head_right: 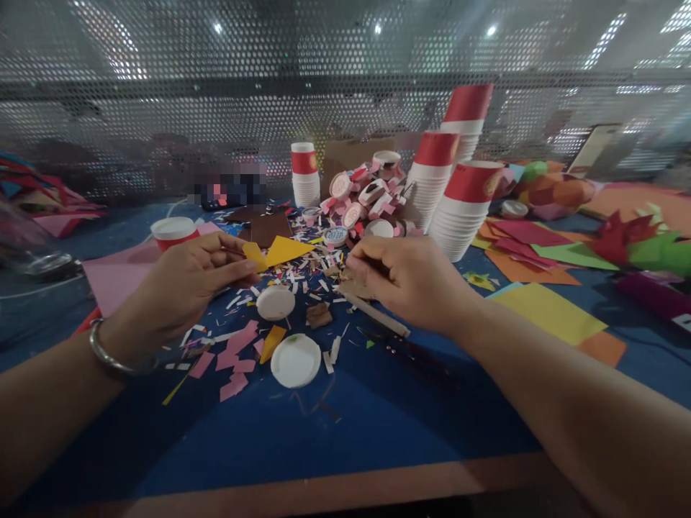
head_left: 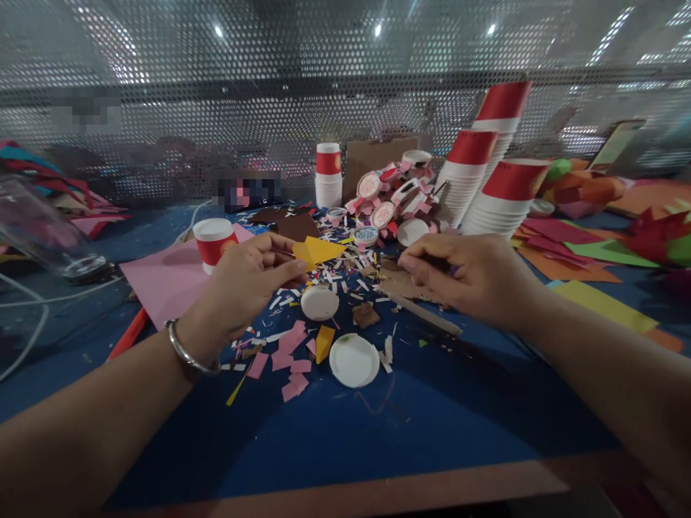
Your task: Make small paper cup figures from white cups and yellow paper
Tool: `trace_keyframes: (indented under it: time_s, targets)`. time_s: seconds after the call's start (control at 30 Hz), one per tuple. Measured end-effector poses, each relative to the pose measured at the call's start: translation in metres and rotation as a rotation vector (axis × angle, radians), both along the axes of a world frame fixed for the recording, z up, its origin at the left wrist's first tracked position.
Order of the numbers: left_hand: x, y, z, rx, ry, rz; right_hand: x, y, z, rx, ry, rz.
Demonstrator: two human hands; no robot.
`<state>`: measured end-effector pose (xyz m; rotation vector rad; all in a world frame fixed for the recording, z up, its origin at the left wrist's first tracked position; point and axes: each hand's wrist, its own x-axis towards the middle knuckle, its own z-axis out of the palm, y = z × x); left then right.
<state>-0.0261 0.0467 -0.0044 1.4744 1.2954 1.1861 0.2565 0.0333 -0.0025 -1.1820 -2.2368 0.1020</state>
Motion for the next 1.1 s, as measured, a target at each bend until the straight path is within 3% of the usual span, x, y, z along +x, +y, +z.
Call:
trace_keyframes:
  time_s: [0.3,0.57,0.7,0.8,0.97,1.1]
  targets:
    - [-0.010,0.006,-0.006,0.041,0.331,-0.148,0.029,0.014,-0.001,-0.023,0.031,-0.148]
    - [-0.006,0.002,-0.003,0.067,0.518,-0.168,0.033,0.019,-0.002,-0.044,0.015,-0.174]
    - [-0.005,0.001,-0.002,0.131,0.603,-0.106,0.034,0.019,-0.002,-0.034,0.002,-0.166]
    - [-0.004,-0.002,-0.002,0.171,0.604,-0.076,0.032,0.018,-0.003,-0.015,-0.009,-0.152]
    - [0.003,-0.014,0.000,0.134,0.485,-0.178,0.025,0.012,-0.001,-0.078,-0.001,-0.093]
    - [0.010,-0.019,0.000,0.120,0.553,-0.203,0.024,0.010,0.001,-0.082,-0.010,-0.110]
